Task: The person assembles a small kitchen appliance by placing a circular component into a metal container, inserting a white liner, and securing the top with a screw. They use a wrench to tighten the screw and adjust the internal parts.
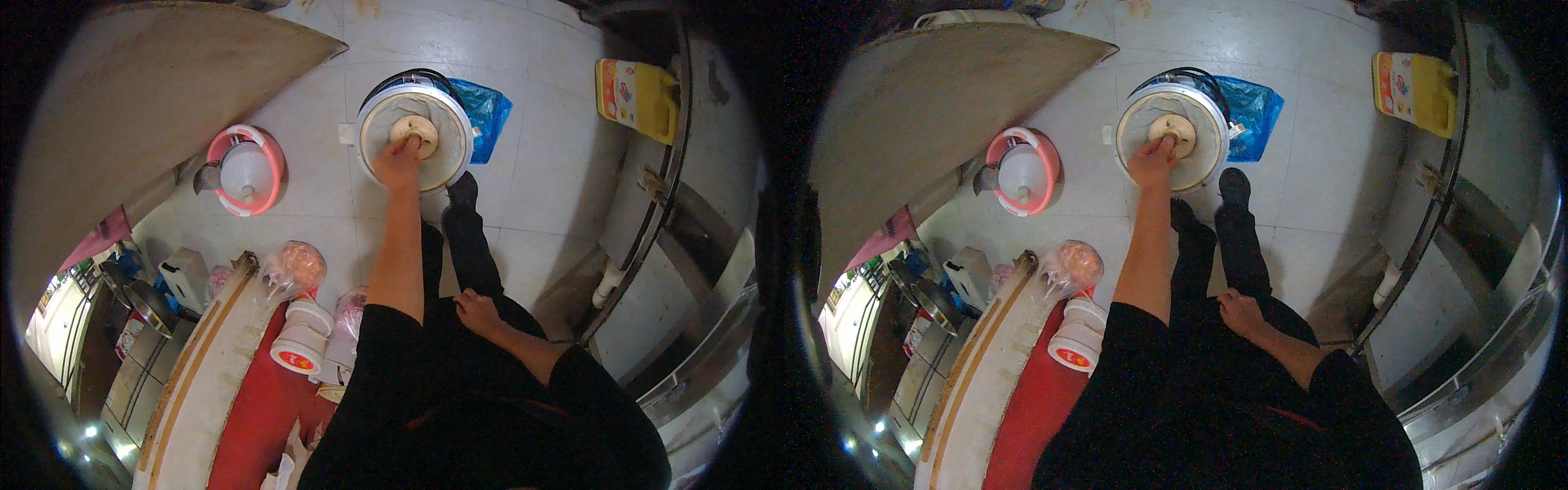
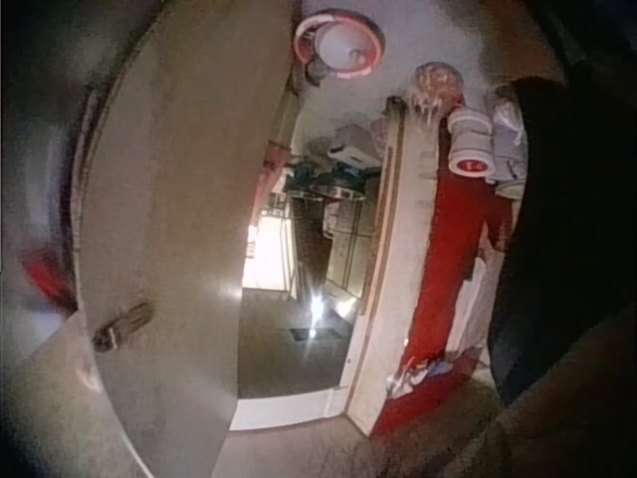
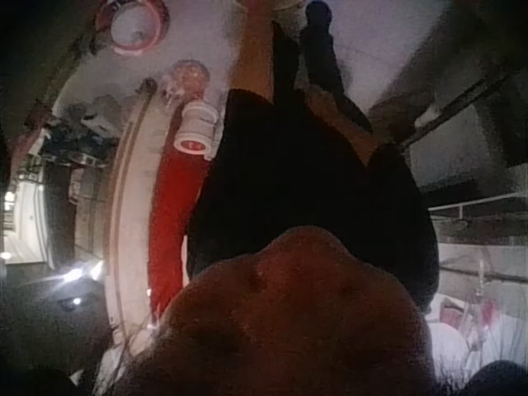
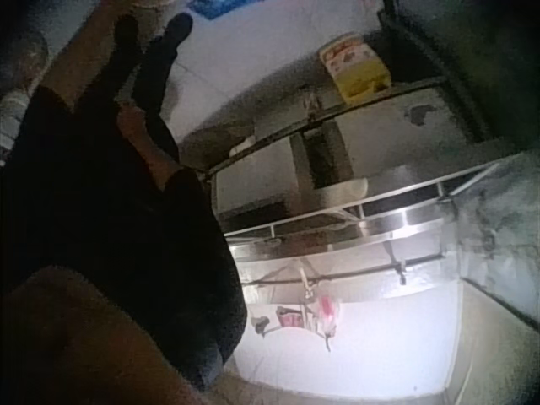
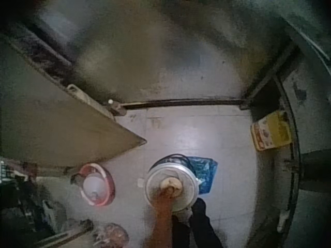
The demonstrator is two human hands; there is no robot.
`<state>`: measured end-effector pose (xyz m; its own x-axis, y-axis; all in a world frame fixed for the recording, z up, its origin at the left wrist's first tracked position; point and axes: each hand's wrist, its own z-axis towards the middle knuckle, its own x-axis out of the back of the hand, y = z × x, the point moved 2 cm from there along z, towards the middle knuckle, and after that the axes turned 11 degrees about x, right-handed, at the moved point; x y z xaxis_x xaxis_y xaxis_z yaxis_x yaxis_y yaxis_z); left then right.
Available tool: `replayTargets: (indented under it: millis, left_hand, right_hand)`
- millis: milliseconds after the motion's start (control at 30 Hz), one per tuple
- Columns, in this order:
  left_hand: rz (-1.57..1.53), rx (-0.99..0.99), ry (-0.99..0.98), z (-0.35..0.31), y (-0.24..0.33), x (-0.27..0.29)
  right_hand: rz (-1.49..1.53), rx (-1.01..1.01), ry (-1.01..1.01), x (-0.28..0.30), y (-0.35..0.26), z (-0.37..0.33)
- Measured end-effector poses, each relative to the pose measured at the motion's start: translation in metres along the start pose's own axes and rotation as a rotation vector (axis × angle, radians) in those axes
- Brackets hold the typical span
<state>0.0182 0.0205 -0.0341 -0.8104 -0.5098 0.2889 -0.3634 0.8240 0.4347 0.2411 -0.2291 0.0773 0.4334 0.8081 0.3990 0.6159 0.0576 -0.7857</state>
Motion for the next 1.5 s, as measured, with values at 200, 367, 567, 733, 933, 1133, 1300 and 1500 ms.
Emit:
replayTargets:
  millis: [200, 367, 567, 733, 933, 1133, 1300, 1500]
  left_hand:
    - [0.295, -0.619, 0.302, -0.022, 0.005, -0.006]
    - [0.529, -0.776, 0.375, -0.044, 0.012, -0.009]
    - [0.475, -0.904, 0.452, -0.057, 0.02, 0.018]
    - [0.523, -0.822, 0.825, -0.049, 0.009, 0.037]
    - [0.331, -0.59, 0.701, -0.021, -0.008, 0.025]
    - [0.412, -0.584, 0.754, -0.027, -0.005, 0.024]
    - [0.394, -0.505, 0.695, -0.026, -0.004, 0.023]
    - [0.349, -0.554, 0.682, -0.024, -0.009, 0.023]
  right_hand:
    - [0.014, -0.024, 0.007, -0.004, 0.003, -0.003]
    - [0.132, -0.026, 0.165, 0.004, 0.019, 0.01]
    - [1.336, -0.729, 0.155, 0.074, 0.031, 0.058]
    - [1.384, -0.25, 0.172, 0.153, -0.007, 0.135]
    - [1.244, -0.141, 0.138, 0.181, -0.013, 0.217]
    - [1.032, -0.106, 0.247, 0.176, 0.003, 0.262]
    - [0.337, 0.06, 0.373, 0.176, 0.0, 0.274]
    - [-0.289, 0.252, 0.448, 0.174, -0.014, 0.284]
